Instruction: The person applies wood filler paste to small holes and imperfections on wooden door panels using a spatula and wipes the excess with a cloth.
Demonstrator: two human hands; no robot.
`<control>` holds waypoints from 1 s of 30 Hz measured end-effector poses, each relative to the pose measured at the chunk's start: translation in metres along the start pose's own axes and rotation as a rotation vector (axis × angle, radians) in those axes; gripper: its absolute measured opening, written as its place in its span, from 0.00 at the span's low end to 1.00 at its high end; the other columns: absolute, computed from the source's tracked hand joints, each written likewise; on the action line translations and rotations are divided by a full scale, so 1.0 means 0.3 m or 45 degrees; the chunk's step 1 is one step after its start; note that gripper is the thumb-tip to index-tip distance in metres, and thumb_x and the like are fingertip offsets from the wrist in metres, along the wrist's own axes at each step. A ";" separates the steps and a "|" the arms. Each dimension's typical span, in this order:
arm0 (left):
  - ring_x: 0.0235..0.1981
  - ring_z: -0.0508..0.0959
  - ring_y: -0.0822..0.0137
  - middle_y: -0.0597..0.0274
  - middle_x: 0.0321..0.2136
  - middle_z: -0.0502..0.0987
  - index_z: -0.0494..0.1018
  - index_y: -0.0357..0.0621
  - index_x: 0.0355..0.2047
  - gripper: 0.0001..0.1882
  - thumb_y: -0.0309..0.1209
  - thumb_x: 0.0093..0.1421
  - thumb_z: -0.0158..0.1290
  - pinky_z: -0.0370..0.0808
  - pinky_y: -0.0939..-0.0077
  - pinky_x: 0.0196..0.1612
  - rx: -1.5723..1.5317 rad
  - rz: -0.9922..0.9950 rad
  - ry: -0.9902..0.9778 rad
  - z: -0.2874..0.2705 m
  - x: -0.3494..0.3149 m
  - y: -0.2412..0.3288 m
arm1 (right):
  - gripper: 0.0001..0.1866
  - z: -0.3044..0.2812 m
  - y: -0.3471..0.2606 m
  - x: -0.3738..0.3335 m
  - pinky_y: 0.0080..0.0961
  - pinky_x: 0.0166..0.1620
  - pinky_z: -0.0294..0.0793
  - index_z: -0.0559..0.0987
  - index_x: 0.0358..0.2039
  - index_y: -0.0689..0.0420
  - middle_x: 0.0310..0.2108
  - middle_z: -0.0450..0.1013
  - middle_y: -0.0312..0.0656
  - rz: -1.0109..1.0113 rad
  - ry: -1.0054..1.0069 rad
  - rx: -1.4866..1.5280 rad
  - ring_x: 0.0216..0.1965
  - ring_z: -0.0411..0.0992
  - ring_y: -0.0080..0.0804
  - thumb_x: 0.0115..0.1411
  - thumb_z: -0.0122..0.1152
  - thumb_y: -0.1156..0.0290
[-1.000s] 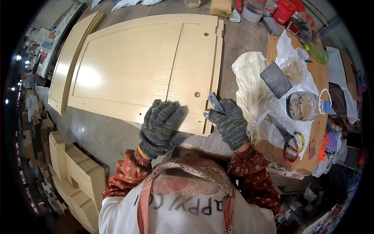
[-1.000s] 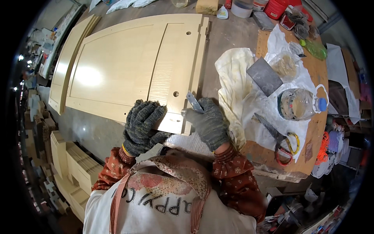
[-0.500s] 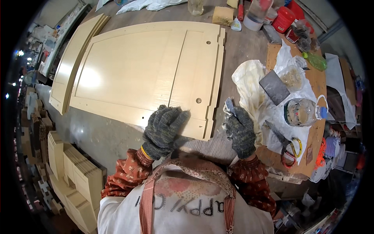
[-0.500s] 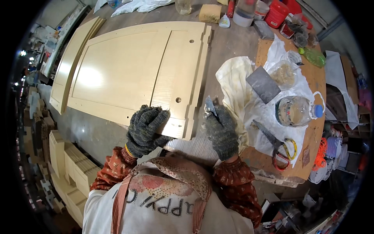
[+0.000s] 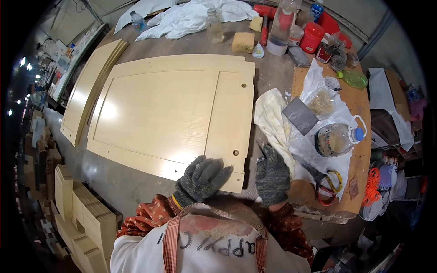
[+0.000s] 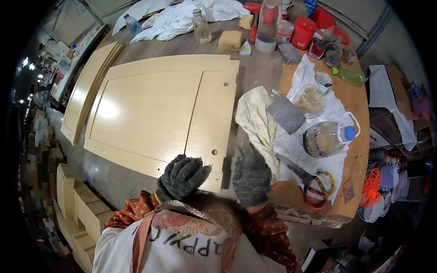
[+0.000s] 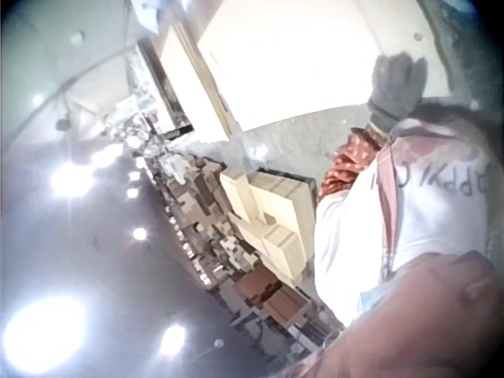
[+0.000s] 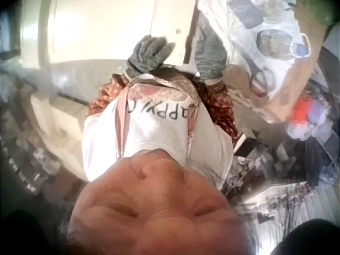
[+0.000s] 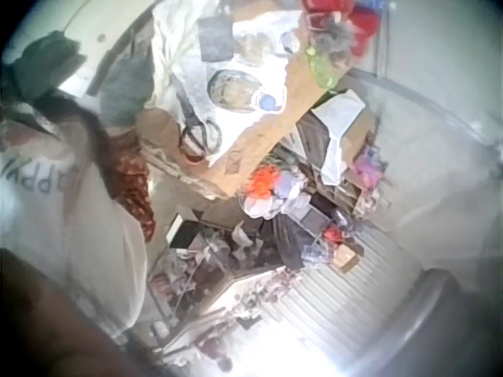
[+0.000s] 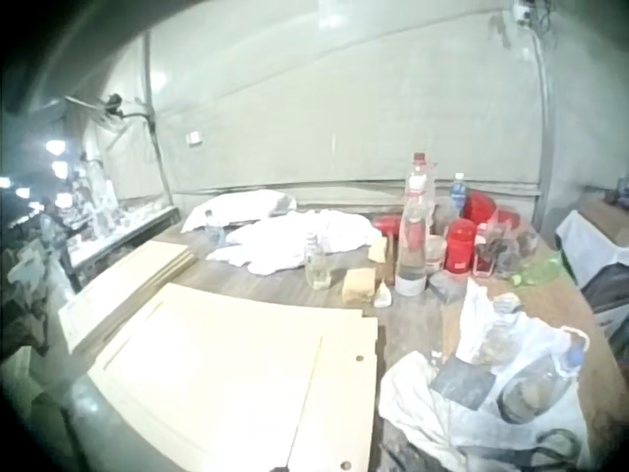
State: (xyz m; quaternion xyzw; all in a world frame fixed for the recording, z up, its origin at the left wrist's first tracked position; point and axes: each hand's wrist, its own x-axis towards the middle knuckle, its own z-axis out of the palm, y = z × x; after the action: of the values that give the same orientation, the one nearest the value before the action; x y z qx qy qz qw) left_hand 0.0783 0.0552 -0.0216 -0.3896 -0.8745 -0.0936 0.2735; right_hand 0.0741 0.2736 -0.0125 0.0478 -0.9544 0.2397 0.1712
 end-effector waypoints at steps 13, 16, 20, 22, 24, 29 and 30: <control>0.59 0.61 0.62 0.65 0.57 0.63 0.60 0.63 0.58 0.23 0.35 0.61 0.43 0.59 0.60 0.62 0.104 0.225 -0.449 -0.068 -0.182 0.088 | 0.22 -0.114 0.017 -0.064 0.43 0.49 0.64 0.70 0.48 0.59 0.45 0.66 0.50 -0.248 -0.247 0.117 0.47 0.65 0.48 0.53 0.55 0.64; 0.56 0.67 0.62 0.62 0.51 0.70 0.63 0.55 0.56 0.23 0.33 0.59 0.47 0.56 0.61 0.62 -0.080 -0.185 -0.248 -0.177 -0.120 0.100 | 0.21 -0.109 0.000 -0.049 0.42 0.49 0.63 0.71 0.47 0.59 0.45 0.67 0.49 -0.277 -0.224 0.110 0.48 0.65 0.47 0.54 0.55 0.62; 0.57 0.62 0.44 0.43 0.55 0.63 0.60 0.32 0.55 0.25 0.33 0.60 0.46 0.51 0.56 0.62 -0.170 -1.042 0.138 -0.230 -0.171 -0.020 | 0.22 -0.110 -0.096 -0.001 0.44 0.51 0.64 0.71 0.49 0.59 0.50 0.64 0.55 -0.608 -0.197 0.008 0.49 0.65 0.49 0.54 0.57 0.65; 0.58 0.61 0.50 0.45 0.56 0.62 0.60 0.35 0.56 0.27 0.37 0.59 0.48 0.51 0.55 0.62 0.171 -1.128 0.250 -0.152 -0.282 -0.126 | 0.23 -0.051 -0.110 -0.044 0.45 0.52 0.63 0.70 0.50 0.59 0.52 0.62 0.55 -0.621 -0.198 -0.023 0.51 0.63 0.50 0.55 0.56 0.64; 0.58 0.61 0.50 0.47 0.56 0.62 0.61 0.38 0.56 0.28 0.38 0.58 0.49 0.50 0.55 0.62 0.355 -1.147 0.186 -0.149 -0.306 -0.177 | 0.25 0.040 -0.070 -0.118 0.47 0.55 0.59 0.69 0.53 0.58 0.56 0.59 0.54 -0.656 -0.164 -0.040 0.56 0.59 0.53 0.57 0.52 0.61; 0.60 0.58 0.54 0.57 0.56 0.64 0.68 0.50 0.53 0.22 0.38 0.57 0.49 0.44 0.52 0.62 0.367 -0.997 0.019 -0.150 -0.356 -0.270 | 0.27 0.084 -0.097 -0.173 0.49 0.57 0.57 0.66 0.55 0.57 0.57 0.58 0.54 -0.728 -0.093 -0.127 0.59 0.56 0.55 0.59 0.48 0.56; 0.60 0.58 0.54 0.58 0.56 0.65 0.69 0.50 0.52 0.21 0.38 0.57 0.49 0.45 0.53 0.62 0.350 -0.988 0.001 -0.151 -0.362 -0.288 | 0.27 0.092 -0.102 -0.186 0.50 0.58 0.56 0.65 0.56 0.57 0.57 0.57 0.55 -0.817 -0.053 -0.132 0.59 0.55 0.55 0.60 0.47 0.55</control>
State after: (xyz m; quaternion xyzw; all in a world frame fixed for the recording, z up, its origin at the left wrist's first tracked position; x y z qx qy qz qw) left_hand 0.0927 -0.0888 -0.0394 0.0093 -0.9608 -0.0721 0.2676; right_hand 0.1233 0.2340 -0.0413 0.3425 -0.9049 0.1235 0.2207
